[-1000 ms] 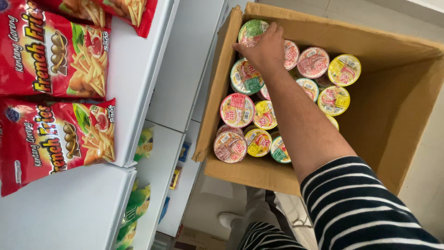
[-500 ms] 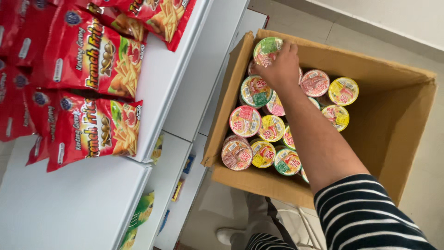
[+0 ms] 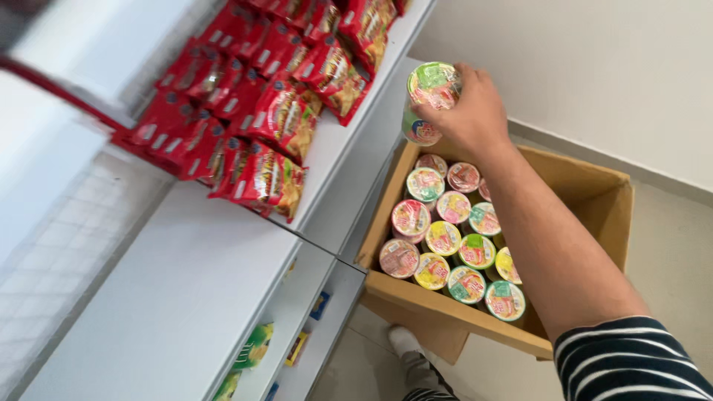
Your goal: The person takes cups of instant noodles from a cardboard box on the floor and places them onto a retail shelf, organizing them by flavor and label orientation.
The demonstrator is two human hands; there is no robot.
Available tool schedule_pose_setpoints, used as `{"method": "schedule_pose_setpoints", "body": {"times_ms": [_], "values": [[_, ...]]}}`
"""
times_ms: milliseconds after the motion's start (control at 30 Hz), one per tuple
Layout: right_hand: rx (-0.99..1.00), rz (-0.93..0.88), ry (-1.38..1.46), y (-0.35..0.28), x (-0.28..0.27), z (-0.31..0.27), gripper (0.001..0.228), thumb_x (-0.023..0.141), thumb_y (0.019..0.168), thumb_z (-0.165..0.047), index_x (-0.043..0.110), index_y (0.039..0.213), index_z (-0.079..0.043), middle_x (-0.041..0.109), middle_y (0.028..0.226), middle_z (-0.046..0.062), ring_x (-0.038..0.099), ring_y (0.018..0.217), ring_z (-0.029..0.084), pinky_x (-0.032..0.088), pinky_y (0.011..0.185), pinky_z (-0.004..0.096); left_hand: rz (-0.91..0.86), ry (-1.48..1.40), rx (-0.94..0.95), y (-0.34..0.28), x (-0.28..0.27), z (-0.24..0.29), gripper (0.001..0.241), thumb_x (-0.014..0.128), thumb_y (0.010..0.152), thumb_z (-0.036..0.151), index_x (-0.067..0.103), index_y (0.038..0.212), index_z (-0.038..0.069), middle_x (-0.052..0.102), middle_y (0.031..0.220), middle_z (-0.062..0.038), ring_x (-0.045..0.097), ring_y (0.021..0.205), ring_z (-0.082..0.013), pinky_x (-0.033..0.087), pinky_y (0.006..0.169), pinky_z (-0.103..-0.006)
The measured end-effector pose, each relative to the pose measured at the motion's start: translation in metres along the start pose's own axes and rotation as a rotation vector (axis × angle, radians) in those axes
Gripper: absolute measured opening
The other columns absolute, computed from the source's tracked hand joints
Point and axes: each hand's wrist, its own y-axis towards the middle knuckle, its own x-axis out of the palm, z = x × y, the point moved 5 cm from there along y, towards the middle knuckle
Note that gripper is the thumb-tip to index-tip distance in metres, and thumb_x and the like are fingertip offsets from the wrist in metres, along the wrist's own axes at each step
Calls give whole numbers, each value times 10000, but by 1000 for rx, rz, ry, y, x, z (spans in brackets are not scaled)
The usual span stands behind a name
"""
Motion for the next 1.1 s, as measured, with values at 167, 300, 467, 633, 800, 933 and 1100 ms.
{"method": "schedule_pose_setpoints", "body": {"times_ms": [167,300,467,633,800,933,1100], "values": [[-276,34,58,-43,-61,-118,799,663,720,-553,505,1264,11,541,1143,214,508,1041,348,375,865,439,100,-62,-31,-86,-159,154,392,543,795,606,617,1135,425,615,1028,172,616,840,0,487,799,-183],[-466,91,113,-90,-107,-211,749,653,746,-547,529,1251,-7,538,1205,198,488,1090,332,344,893,420,692,-254,572,-212,-302,298,225,595,854,322,707,952,153,643,828,-18,629,715,-153,492,616,-289],[-594,100,179,-154,-148,-308,706,597,742,-536,516,1268,-73,513,1217,149,401,1151,344,291,921,433,1131,-87,784,-306,-383,341,207,571,866,256,655,985,110,599,930,-71,625,867,-201,499,759,-302],[-765,-8,248,-209,-149,-394,781,585,713,-599,501,1273,-60,495,1294,184,409,1182,342,307,924,456,1391,-149,683,-336,-437,321,603,625,855,290,350,1343,66,405,1367,-152,467,1219,-261,407,1015,-366],[-843,-123,299,-248,-123,-456,823,650,641,-645,542,1228,-78,565,1144,160,520,1094,326,384,913,433,1349,-426,466,-365,-464,295,840,681,751,383,253,1394,53,399,1380,-190,463,1220,-354,411,967,-437],[-869,-239,338,-265,-101,-493,861,694,612,-658,534,1253,-105,568,1155,144,569,1093,310,429,927,435,1452,-475,392,-378,-467,258,885,749,721,370,287,1398,35,514,1278,-202,500,1202,-359,446,967,-426],[-947,-553,904,-266,-49,-510,786,589,783,-571,300,1404,-186,503,1275,203,532,1132,307,439,928,422,1611,-562,373,-390,-482,212,853,760,740,341,300,1396,50,548,1231,-197,538,1158,-338,477,922,-394]]}}
